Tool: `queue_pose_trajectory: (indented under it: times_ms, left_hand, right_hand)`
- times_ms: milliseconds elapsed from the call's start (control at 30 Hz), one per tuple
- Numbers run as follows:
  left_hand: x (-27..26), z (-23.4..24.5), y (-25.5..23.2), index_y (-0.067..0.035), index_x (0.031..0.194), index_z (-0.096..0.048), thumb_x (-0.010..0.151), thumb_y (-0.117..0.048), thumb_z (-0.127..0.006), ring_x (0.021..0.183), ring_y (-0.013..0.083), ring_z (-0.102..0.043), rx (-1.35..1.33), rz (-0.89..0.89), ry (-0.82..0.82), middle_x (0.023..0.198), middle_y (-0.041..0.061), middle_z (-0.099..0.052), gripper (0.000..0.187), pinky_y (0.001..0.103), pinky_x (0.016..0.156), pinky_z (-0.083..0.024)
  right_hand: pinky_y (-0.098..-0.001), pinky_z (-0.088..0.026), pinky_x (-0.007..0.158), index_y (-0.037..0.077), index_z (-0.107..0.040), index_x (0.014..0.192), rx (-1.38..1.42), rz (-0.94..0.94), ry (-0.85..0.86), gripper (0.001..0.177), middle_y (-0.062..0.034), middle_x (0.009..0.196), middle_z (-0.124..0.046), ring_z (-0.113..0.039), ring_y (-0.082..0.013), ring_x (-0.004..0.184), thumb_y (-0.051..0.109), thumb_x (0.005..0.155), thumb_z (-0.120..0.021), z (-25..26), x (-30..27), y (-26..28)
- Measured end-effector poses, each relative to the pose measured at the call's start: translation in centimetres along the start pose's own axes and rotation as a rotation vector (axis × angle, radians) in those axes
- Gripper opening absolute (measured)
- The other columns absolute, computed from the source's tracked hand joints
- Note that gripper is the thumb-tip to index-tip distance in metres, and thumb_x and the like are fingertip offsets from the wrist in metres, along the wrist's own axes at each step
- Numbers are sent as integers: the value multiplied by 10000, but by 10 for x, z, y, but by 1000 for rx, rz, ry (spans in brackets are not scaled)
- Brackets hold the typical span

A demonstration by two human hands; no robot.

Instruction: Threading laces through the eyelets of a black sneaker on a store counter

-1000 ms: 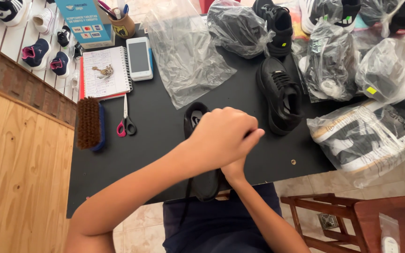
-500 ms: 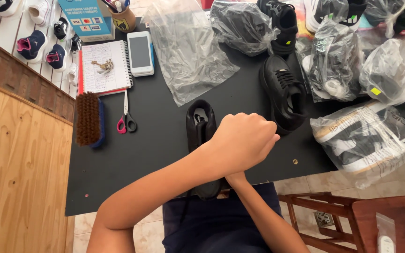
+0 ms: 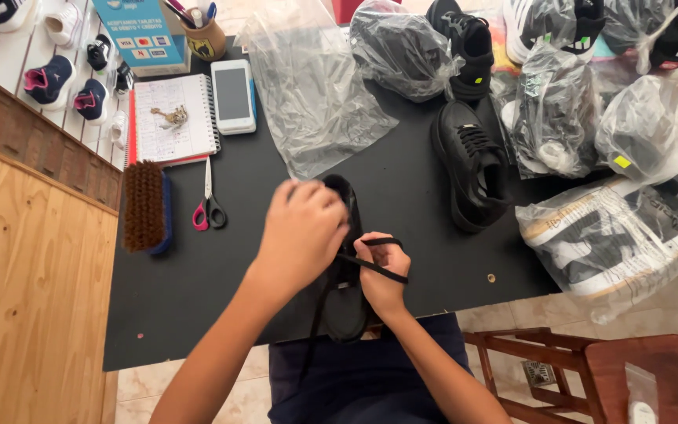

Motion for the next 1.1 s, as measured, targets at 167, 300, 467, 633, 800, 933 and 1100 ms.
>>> queue_pose_trajectory:
  times_ms: [167, 300, 467, 633, 800, 933, 1100]
  left_hand:
    - [-42, -65, 9, -138, 792, -732, 759, -190, -763, 1351, 318, -482, -78, 137, 171, 1265, 58, -622, 69, 584, 1140, -317]
    - [-46, -64, 0, -151, 755, -740, 756, -211, -771, 1362, 325, -466, -55, 154, 106, 1267, 55, -606, 68, 568, 1131, -313]
    - [-51, -66, 4, -168, 826, -799, 745, -182, -861, 1381, 335, -466, -352, 344, 102, 1336, 16, -591, 102, 523, 1090, -405]
    - [-62, -82, 10, -222, 818, -803, 740, -235, -872, 1370, 296, -490, -444, 321, -33, 1290, -38, -618, 105, 428, 1004, -448]
    - [-65, -87, 9, -229, 807, -809, 742, -249, -881, 1360, 299, -500, -478, 319, -117, 1282, -46, -639, 99, 405, 975, -456]
    - [-67, -91, 7, -221, 811, -812, 768, -240, -866, 1375, 310, -483, -465, 324, -119, 1286, -51, -642, 71, 416, 983, -453]
    - [-65, -88, 5, -219, 795, -810, 776, -178, -848, 1344, 359, -482, -488, 266, -170, 1318, 21, -646, 59, 537, 948, -450]
  right_hand:
    - [-251, -559, 613, 13, -693, 957, 65, -69, -20, 69, -100, 784, -732, -658, -116, 663, -2, 923, -751, 2, 0, 2]
    - [-266, -575, 674, 2, -676, 959, 89, -92, -34, 58, -106, 835, -744, -672, -122, 714, -14, 939, -728, 2, -4, -1]
    - [-273, -586, 707, 6, -661, 962, 106, -94, -56, 77, -99, 868, -745, -690, -128, 760, -5, 940, -733, 5, -2, -8]
    - [-298, -589, 726, 11, -677, 956, 77, -34, -73, 72, -106, 876, -749, -693, -139, 778, -4, 930, -742, 6, -3, -8]
    - [-347, -602, 689, 47, -711, 872, -120, 188, -94, 79, -121, 846, -769, -762, -256, 758, 33, 900, -783, 12, 1, 10]
    - [-310, -609, 688, 119, -738, 833, -260, 336, -112, 86, -47, 840, -786, -765, -226, 751, 97, 878, -807, 12, 1, 16]
    - [-328, -572, 802, 106, -695, 955, -361, 443, 6, 56, -39, 959, -748, -735, -203, 863, 125, 978, -648, 13, -2, 21]
Point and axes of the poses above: each hand's wrist, its own x-axis towards the middle knuckle, its own z-axis out of the back of the hand, y = z × x, the point moved 3 cm from there along x, towards the middle knuckle
